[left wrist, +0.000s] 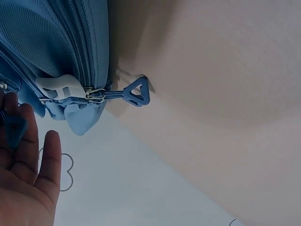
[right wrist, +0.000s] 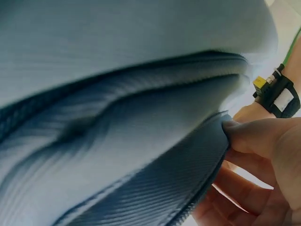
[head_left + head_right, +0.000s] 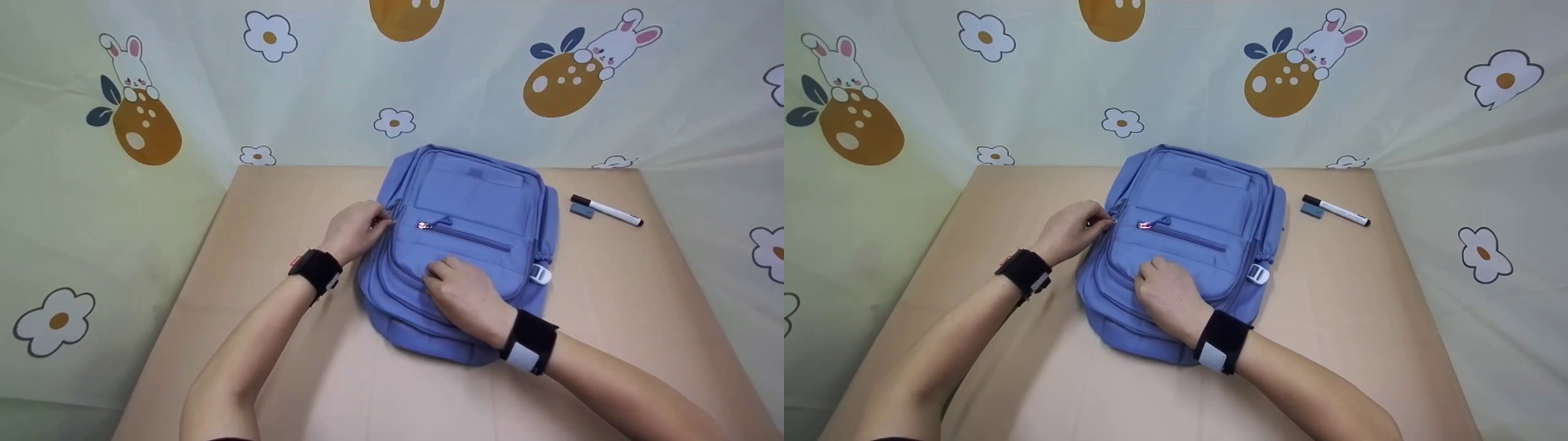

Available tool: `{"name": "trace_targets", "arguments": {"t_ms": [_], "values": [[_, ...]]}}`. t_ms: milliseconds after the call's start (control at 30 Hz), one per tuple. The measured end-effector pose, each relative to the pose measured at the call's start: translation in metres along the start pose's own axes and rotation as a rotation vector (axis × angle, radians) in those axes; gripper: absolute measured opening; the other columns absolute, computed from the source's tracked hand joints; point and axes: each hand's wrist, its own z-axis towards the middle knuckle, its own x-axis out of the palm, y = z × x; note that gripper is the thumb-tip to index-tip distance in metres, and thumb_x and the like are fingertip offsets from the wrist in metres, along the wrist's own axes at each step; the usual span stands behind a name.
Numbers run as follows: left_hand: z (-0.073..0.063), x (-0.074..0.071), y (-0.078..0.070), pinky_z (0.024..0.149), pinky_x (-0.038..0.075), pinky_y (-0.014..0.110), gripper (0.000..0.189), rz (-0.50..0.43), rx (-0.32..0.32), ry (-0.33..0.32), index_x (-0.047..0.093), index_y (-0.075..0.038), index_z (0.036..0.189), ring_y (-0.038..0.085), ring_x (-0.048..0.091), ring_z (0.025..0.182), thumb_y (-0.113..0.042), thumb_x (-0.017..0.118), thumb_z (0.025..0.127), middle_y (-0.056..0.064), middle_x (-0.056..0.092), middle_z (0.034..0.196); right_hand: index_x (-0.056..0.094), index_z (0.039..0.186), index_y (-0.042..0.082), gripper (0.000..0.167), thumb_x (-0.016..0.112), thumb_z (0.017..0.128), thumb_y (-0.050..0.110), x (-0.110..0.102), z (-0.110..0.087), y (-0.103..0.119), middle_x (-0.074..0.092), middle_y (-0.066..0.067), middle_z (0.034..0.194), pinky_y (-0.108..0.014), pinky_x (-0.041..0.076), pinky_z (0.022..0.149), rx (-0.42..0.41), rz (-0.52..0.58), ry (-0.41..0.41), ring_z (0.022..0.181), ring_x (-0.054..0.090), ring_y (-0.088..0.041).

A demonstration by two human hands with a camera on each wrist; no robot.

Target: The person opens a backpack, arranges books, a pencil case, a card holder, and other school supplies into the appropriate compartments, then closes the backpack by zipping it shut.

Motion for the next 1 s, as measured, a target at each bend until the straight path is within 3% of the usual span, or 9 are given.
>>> {"name": "trace_targets", "arguments": {"t_ms": [167, 367, 733, 1000], "values": [[-0.003, -0.002, -0.002, 0.077, 0.053, 0.038, 0.014, 0.023, 0.019, 0.006, 0.073, -0.009, 0.104, 0.02, 0.065, 0.087, -0.022, 0.068, 0.1, 0.005, 0.072, 0.098, 0.079, 0.103, 0.005, 0.016, 0.076, 0.09, 0.014, 0.001, -0.001, 0.0, 0.07, -0.007, 0.1, -0.038, 0.059, 0.07, 0.008, 0.014, -0.037, 0.089, 0.063, -0.025], [-0.009, -0.004, -0.005, 0.076, 0.054, 0.038, 0.015, 0.038, 0.029, 0.021, 0.073, -0.009, 0.104, 0.02, 0.066, 0.086, -0.023, 0.068, 0.1, 0.005, 0.072, 0.098, 0.08, 0.103, 0.007, 0.016, 0.078, 0.089, 0.015, 0.001, -0.001, 0.0, 0.072, -0.007, 0.101, -0.038, 0.06, 0.066, 0.027, 0.032, -0.02, 0.089, 0.064, -0.024], [-0.029, -0.007, -0.014, 0.069, 0.052, 0.038, 0.013, 0.047, 0.034, -0.001, 0.071, -0.01, 0.097, 0.019, 0.062, 0.078, -0.023, 0.071, 0.098, 0.003, 0.068, 0.089, 0.08, 0.103, 0.008, 0.016, 0.078, 0.089, 0.016, 0.001, -0.001, 0.0, 0.072, -0.007, 0.102, -0.038, 0.06, 0.066, 0.036, 0.034, -0.005, 0.089, 0.064, -0.024], [-0.037, -0.007, -0.018, 0.071, 0.053, 0.039, 0.011, 0.056, 0.046, -0.005, 0.071, -0.012, 0.097, 0.019, 0.065, 0.08, -0.023, 0.071, 0.097, 0.002, 0.07, 0.088, 0.079, 0.102, 0.006, 0.016, 0.077, 0.09, 0.016, 0.001, -0.002, 0.0, 0.072, -0.008, 0.103, -0.04, 0.06, 0.067, 0.047, 0.052, -0.014, 0.091, 0.064, -0.026]]}}
